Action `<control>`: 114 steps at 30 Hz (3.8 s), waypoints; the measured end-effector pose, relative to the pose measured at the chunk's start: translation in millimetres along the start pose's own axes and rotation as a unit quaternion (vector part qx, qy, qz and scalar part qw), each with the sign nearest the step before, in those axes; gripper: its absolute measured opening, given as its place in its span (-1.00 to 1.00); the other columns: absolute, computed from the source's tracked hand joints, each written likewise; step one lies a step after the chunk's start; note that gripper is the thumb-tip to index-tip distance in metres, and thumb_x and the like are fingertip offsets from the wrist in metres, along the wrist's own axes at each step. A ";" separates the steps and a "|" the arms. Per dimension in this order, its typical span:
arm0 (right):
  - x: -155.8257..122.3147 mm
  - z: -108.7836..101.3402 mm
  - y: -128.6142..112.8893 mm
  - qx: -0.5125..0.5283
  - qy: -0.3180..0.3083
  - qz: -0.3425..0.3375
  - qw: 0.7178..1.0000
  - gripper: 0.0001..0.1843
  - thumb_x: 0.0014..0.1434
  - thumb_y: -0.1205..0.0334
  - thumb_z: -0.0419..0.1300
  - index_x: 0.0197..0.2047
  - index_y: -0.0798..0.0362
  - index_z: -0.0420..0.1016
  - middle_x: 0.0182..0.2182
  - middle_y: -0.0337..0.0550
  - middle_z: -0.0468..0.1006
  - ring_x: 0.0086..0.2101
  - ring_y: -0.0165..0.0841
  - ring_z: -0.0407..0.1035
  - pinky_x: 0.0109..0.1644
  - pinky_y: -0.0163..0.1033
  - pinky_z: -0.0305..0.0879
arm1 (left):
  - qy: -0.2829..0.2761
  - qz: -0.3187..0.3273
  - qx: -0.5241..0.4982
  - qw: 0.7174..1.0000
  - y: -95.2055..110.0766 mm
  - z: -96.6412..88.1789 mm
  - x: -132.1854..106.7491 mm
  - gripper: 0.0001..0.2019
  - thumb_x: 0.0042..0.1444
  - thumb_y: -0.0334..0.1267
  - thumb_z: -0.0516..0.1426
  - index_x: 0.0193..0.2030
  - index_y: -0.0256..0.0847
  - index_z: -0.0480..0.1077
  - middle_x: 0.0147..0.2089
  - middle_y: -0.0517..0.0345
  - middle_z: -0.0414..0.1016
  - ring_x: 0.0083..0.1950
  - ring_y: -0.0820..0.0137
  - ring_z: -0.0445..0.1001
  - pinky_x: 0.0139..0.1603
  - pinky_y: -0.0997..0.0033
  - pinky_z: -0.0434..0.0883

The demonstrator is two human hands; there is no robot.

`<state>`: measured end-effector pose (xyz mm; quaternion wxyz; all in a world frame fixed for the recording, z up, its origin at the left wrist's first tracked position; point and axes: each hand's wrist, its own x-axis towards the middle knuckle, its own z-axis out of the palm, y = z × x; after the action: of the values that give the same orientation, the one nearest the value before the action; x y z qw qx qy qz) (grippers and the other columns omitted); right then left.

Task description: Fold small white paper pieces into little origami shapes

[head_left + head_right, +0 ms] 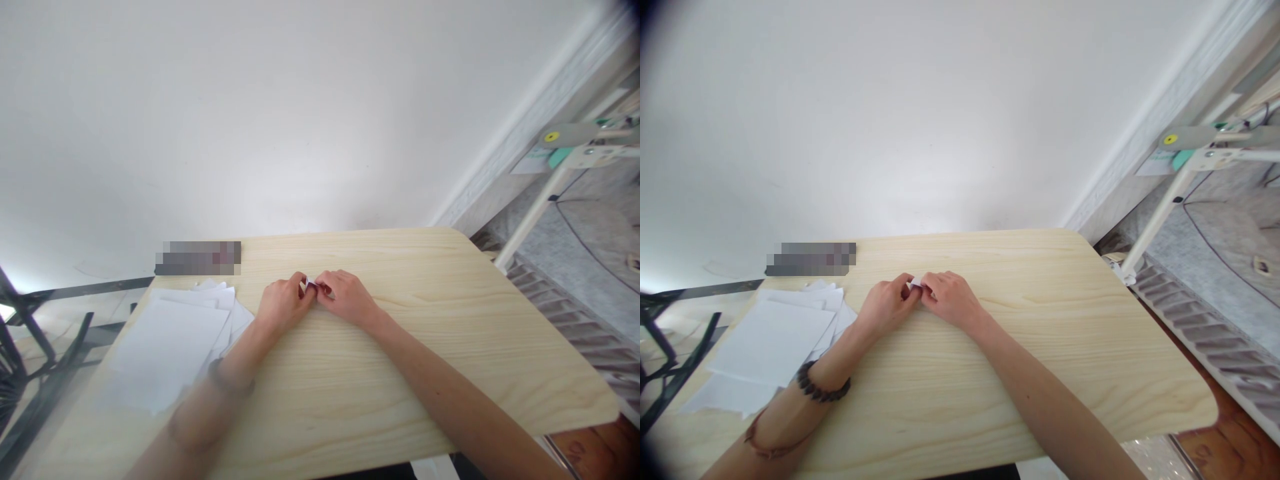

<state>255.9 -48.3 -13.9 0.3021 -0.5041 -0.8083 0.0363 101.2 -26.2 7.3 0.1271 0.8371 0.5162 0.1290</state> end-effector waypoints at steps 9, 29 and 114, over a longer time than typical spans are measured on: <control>0.3 1.5 -4.2 0.006 0.050 0.029 0.998 -0.82 0.04 0.43 0.02 -0.25 0.04 0.28 -0.43 -0.23 0.47 -0.43 -0.39 0.29 -0.28 -0.31 0.17 | 0.018 0.003 0.036 0.999 1.0 1.8 0.5 -0.76 0.10 -0.16 -0.04 -0.17 -0.21 0.30 -0.40 0.07 0.51 -0.41 0.26 0.47 -0.45 0.44 0.21; -4.0 0.4 11.5 0.074 0.077 -0.014 0.994 -0.80 0.16 0.37 -0.03 -0.22 0.02 0.38 -0.37 -0.18 0.44 -0.36 -0.42 0.34 -0.27 -0.34 0.23 | -0.044 -0.011 -0.464 0.885 -17.7 -0.8 8.3 -0.69 0.04 -0.20 -0.03 -0.19 -0.32 0.41 -0.32 0.04 0.47 -0.38 0.39 0.40 -0.54 0.53 0.33; 1.5 4.9 8.5 0.329 0.072 0.192 0.922 -0.78 0.08 0.12 0.09 -0.36 0.09 0.44 -0.47 -0.17 0.51 -0.48 -0.42 0.40 -0.41 -0.34 0.33 | -0.088 0.006 -0.448 0.890 -17.8 7.5 10.0 -0.67 -0.03 -0.06 0.11 -0.25 -0.30 0.38 -0.30 0.06 0.51 -0.28 0.32 0.47 -0.31 0.42 0.36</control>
<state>259.6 -41.7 -20.4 0.4955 -0.5232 -0.6147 0.3207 93.3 -10.1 -5.0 0.5325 0.7024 0.3850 0.2734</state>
